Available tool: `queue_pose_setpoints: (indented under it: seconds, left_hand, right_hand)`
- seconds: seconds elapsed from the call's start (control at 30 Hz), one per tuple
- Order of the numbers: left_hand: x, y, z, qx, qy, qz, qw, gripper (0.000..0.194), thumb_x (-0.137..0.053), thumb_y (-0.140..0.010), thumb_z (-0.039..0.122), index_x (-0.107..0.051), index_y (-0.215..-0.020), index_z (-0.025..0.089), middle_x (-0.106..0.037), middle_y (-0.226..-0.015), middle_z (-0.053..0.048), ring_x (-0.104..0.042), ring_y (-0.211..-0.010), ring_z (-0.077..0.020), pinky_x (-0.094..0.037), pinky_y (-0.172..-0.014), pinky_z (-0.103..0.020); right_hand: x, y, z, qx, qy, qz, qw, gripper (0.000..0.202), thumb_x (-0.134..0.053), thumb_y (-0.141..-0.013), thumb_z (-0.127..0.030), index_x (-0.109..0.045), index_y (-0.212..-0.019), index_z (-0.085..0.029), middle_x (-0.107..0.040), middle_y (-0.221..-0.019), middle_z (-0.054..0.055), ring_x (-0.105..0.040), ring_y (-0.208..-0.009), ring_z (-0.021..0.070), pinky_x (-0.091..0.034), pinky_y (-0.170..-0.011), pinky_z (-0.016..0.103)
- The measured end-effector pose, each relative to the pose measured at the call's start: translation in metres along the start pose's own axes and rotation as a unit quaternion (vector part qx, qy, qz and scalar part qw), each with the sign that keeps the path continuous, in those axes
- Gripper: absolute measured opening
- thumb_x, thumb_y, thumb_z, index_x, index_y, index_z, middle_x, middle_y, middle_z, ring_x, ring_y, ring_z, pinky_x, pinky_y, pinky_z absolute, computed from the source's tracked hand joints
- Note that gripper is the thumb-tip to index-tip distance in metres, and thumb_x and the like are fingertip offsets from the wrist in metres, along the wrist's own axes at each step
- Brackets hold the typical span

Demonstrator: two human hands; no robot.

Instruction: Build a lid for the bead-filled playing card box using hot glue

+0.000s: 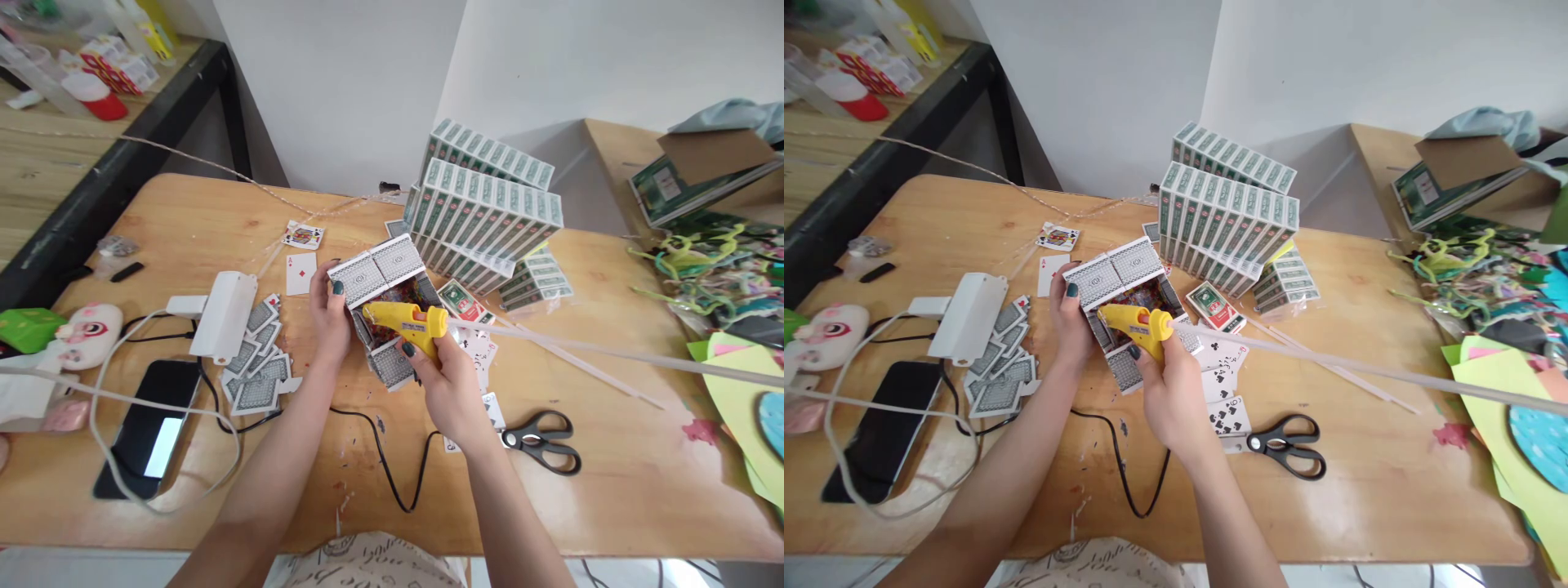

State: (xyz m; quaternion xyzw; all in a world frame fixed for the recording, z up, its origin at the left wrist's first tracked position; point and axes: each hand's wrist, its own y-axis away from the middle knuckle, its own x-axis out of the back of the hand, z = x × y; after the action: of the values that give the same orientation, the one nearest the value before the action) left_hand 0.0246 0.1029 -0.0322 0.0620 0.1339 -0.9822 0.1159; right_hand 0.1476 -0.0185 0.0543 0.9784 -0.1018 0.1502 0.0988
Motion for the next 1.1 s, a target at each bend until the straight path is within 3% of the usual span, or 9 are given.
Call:
queue_pose_setpoints:
  seconds: [1.1]
  left_hand:
    - [0.0005, 0.0005, -0.0004, 0.0, -0.031, 0.001, 1.0, 0.026, -0.049, -0.08, 0.036, -0.056, -0.103, 0.025, -0.06, -0.112, -0.002, -0.053, -0.11, -0.0196, -0.043, -0.096, -0.034]
  right_hand:
    - [-0.0028, -0.0002, -0.0012, 0.001, 0.067, 0.035, 0.997, 0.032, -0.046, -0.083, -0.027, -0.054, -0.113, -0.021, -0.069, -0.098, 0.008, -0.062, -0.09, 0.0246, -0.049, -0.076, 0.038]
